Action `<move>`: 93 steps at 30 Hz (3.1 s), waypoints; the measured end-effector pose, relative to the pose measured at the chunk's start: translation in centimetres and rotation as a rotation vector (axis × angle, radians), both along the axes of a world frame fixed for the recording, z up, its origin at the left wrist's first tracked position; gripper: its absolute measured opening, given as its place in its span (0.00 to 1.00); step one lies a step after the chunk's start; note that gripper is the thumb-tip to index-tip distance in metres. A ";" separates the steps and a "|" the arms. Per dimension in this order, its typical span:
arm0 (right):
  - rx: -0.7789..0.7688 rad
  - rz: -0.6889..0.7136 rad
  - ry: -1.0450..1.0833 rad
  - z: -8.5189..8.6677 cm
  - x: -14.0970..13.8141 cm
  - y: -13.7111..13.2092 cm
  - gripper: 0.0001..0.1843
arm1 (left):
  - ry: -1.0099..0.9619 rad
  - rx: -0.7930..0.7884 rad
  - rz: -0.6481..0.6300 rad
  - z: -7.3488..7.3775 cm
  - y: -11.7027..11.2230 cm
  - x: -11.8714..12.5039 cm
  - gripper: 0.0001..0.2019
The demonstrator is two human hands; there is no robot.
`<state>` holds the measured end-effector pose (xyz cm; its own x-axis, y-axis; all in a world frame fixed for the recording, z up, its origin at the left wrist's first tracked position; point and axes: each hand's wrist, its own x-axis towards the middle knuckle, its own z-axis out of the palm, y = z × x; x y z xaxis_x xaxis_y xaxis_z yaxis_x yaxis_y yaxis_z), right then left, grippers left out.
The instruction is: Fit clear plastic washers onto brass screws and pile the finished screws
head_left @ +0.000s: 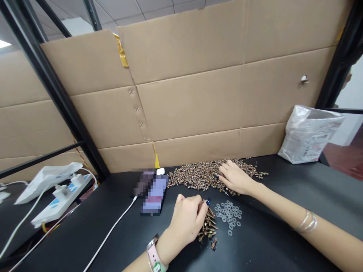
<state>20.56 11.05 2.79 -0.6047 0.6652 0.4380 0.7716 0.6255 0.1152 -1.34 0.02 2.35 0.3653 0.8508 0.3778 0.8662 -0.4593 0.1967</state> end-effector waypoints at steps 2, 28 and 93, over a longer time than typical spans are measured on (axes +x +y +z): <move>-0.063 0.047 0.053 0.2 0.4 -0.7 0.08 | 0.001 -0.001 -0.001 0.0 0.0 0.0 0.15; -0.386 0.377 0.344 1.2 -0.1 -5.8 0.04 | -0.116 -0.083 -0.099 0.4 0.1 0.0 0.12; -0.384 0.387 0.308 1.2 -1.1 -9.5 0.03 | -0.254 -0.096 -0.062 0.2 -0.4 0.9 0.18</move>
<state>19.51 1.59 4.00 -0.7171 0.5681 0.4038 0.4432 0.8188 -0.3649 -0.45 -0.33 2.57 0.3220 0.8659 0.3828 0.7544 -0.4789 0.4489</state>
